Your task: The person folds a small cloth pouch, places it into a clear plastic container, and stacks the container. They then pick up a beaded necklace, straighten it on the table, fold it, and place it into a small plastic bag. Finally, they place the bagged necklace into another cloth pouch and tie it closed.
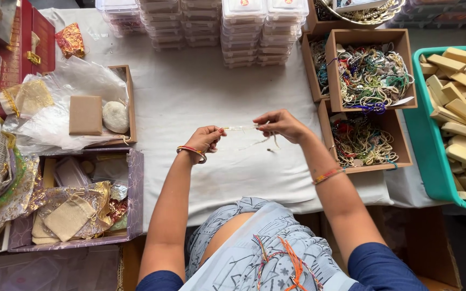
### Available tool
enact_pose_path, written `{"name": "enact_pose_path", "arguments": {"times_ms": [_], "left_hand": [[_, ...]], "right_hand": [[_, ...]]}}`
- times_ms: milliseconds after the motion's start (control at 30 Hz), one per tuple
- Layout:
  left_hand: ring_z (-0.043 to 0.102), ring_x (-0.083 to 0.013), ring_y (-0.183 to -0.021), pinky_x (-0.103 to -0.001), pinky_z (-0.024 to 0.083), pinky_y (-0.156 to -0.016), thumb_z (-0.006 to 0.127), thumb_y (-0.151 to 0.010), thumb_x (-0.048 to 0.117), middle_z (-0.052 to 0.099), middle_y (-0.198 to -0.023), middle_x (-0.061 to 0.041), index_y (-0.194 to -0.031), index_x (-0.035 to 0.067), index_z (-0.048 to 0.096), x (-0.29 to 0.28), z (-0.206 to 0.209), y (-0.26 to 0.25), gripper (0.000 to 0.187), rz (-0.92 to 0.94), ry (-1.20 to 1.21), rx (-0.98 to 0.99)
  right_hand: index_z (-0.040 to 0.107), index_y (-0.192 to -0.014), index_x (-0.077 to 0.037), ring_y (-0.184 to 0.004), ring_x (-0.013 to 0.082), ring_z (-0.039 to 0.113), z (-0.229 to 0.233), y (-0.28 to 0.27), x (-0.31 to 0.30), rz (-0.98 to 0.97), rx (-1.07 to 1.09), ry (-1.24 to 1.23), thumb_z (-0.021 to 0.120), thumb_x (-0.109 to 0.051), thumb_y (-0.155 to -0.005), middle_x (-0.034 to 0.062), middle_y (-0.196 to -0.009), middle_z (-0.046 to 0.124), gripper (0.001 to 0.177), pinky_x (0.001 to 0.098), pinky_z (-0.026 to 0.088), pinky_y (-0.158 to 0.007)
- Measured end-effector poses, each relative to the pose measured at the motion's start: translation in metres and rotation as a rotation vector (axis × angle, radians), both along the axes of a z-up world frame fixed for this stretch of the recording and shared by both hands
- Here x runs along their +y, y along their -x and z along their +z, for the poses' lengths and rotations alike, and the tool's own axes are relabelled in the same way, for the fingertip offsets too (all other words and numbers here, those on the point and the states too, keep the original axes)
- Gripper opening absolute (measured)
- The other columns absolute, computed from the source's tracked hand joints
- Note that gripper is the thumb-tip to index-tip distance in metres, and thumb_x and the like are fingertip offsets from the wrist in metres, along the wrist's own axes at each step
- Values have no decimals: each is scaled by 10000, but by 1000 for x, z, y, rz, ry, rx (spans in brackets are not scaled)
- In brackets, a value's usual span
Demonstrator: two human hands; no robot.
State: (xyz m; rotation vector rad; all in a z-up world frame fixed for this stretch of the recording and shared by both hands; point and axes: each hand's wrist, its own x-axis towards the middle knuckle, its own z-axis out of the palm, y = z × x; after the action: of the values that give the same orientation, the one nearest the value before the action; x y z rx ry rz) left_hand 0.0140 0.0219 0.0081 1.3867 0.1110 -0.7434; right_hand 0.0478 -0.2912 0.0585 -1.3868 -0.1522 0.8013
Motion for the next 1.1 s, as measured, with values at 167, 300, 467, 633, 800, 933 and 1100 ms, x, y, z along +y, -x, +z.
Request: {"name": "enact_pose_path", "arguments": {"times_ms": [167,300,467,633,800,933,1100], "left_hand": [[673,-121,-632,-280,564,-591,749,-951,206,727,-789,-70,-993,-33,723,3,-81,-22,244,456,-295,94],[690,-200,-629,-319,553,-550,739,-932,105,755,-835,-147,-1029,-69,701,18,-115,-26,203,575,-19,196],[722,-146,-656,-289,557,-562,671,-963,147,711,-778,-42,-1108,10,714,25,-84,-19,205,663,77,315],[670,-142,-640,-288,552,-569,687,-987,198,656,-712,-9,-1095,20,727,18,-88,-16,212,640,35,279],[625,-201,-647,-338,487,-584,621,-1032,291,646,-689,-66,-1161,116,639,-17,-57,-12,218,442,-422,-113],[676,-338,-710,-447,488,-603,502,-1055,299,692,-770,-106,-1167,126,477,-45,13,-6,207,213,-549,-728],[691,-333,-749,-443,500,-601,478,-1054,421,716,-810,-103,-1172,136,474,-35,72,-1,308,62,-726,-791]], "right_hand": [[620,-1366,-69,-1196,327,608,-70,-12,63,-351,-778,903,802,-244,-878,162,-1320,656,549,422,494,-1013],[337,-1587,-130,-1517,293,319,-94,18,127,-58,-1054,933,516,-475,-1041,129,-1646,346,670,464,223,-1245],[108,-1641,-208,-1574,226,40,-93,28,108,361,-1097,1264,245,-715,-991,34,-1717,49,835,480,-30,-1253],[141,-1647,-259,-1589,195,28,-104,19,24,107,-1002,1322,216,-706,-989,-25,-1737,57,800,451,-73,-1266],[148,-1646,-165,-1592,226,31,-79,16,40,-64,-664,1226,464,-610,-1013,46,-1739,46,835,507,-43,-1256],[462,-1455,-33,-1437,287,398,-50,12,78,-103,-669,294,744,-310,-898,170,-1502,451,683,428,334,-1184],[730,-1219,-29,-810,212,533,43,4,80,101,-364,441,645,-238,-1029,92,-861,597,295,387,477,-726]]}}
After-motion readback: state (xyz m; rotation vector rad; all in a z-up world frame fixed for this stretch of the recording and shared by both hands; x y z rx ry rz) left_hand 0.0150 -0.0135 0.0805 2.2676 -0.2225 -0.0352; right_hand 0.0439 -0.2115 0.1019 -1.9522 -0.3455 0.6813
